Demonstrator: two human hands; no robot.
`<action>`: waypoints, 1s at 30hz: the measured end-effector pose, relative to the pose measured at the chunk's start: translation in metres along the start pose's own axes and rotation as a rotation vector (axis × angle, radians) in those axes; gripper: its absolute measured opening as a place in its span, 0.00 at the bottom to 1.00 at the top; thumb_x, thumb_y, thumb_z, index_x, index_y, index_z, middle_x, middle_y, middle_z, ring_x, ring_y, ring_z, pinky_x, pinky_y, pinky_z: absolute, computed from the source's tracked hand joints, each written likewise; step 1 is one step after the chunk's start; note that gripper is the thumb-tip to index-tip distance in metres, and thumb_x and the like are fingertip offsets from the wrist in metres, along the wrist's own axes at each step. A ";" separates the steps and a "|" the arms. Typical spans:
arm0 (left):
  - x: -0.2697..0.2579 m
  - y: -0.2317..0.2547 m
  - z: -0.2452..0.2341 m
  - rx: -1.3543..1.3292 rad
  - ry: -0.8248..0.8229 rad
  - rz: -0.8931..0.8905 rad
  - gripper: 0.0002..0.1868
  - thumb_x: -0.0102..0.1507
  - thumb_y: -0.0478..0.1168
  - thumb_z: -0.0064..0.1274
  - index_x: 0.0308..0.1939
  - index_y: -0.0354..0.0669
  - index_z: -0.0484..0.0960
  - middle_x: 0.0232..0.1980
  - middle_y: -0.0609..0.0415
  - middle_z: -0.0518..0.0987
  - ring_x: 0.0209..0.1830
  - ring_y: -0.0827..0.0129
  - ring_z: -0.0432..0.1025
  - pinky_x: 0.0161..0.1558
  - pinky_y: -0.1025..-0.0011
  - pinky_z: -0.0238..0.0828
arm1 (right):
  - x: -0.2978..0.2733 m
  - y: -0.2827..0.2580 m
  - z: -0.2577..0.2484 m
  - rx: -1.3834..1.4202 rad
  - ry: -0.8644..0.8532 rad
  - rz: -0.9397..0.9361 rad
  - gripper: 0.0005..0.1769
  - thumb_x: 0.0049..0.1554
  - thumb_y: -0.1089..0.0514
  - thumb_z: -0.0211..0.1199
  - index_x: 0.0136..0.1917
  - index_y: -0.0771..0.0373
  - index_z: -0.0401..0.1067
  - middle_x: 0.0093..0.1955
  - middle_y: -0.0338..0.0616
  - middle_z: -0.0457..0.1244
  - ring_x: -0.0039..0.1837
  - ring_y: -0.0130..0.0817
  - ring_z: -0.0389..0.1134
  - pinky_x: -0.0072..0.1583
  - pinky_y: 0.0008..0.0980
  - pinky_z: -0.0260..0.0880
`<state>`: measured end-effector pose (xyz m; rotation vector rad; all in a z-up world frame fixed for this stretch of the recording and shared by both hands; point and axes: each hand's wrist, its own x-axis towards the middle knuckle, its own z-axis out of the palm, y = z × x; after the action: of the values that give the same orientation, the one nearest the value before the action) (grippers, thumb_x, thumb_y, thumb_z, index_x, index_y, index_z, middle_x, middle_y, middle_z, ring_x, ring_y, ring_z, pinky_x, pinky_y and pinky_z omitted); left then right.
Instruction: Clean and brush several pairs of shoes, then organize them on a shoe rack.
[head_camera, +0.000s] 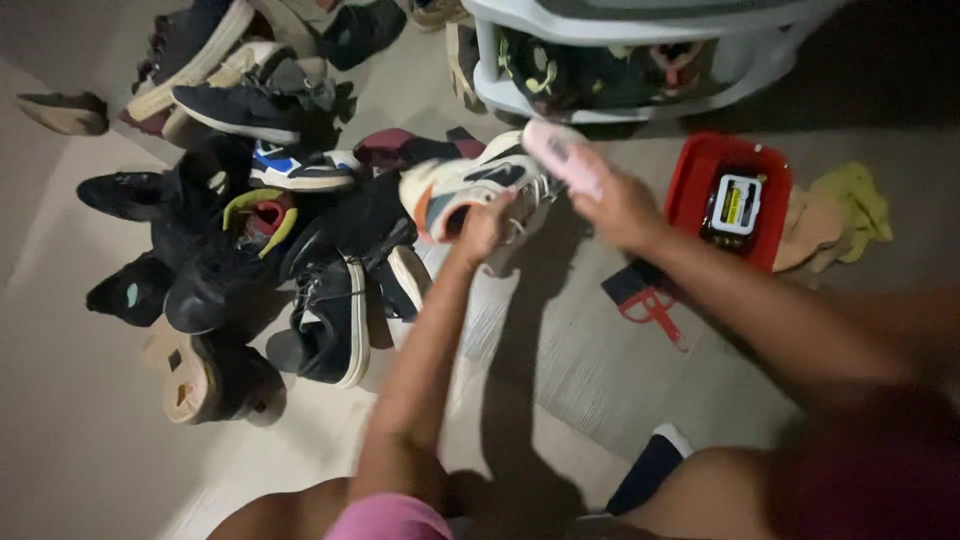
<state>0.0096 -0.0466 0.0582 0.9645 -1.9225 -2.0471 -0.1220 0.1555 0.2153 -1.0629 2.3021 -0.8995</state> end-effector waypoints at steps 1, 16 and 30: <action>0.000 0.025 -0.009 0.003 0.002 0.007 0.28 0.69 0.54 0.49 0.56 0.28 0.83 0.53 0.36 0.84 0.43 0.60 0.77 0.46 0.58 0.75 | 0.007 0.000 -0.010 0.001 0.005 -0.006 0.41 0.59 0.55 0.61 0.82 0.51 0.51 0.64 0.57 0.66 0.50 0.47 0.74 0.50 0.41 0.78; 0.001 0.118 -0.064 1.038 -0.228 0.207 0.28 0.74 0.60 0.32 0.54 0.42 0.79 0.49 0.30 0.77 0.52 0.40 0.73 0.60 0.52 0.66 | 0.029 -0.108 0.031 -0.009 0.322 -0.363 0.30 0.65 0.51 0.61 0.78 0.55 0.63 0.63 0.57 0.68 0.60 0.55 0.72 0.58 0.45 0.71; -0.029 0.042 -0.079 0.250 -0.421 0.008 0.22 0.68 0.54 0.43 0.37 0.40 0.79 0.30 0.57 0.77 0.27 0.72 0.71 0.30 0.69 0.69 | -0.027 -0.111 0.100 0.169 0.505 0.444 0.26 0.64 0.48 0.59 0.75 0.45 0.68 0.58 0.44 0.70 0.50 0.38 0.71 0.50 0.36 0.69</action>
<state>0.0634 -0.1027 0.1106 0.5956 -2.4316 -2.1778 0.0113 0.0851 0.2294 -0.2403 2.6397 -1.2437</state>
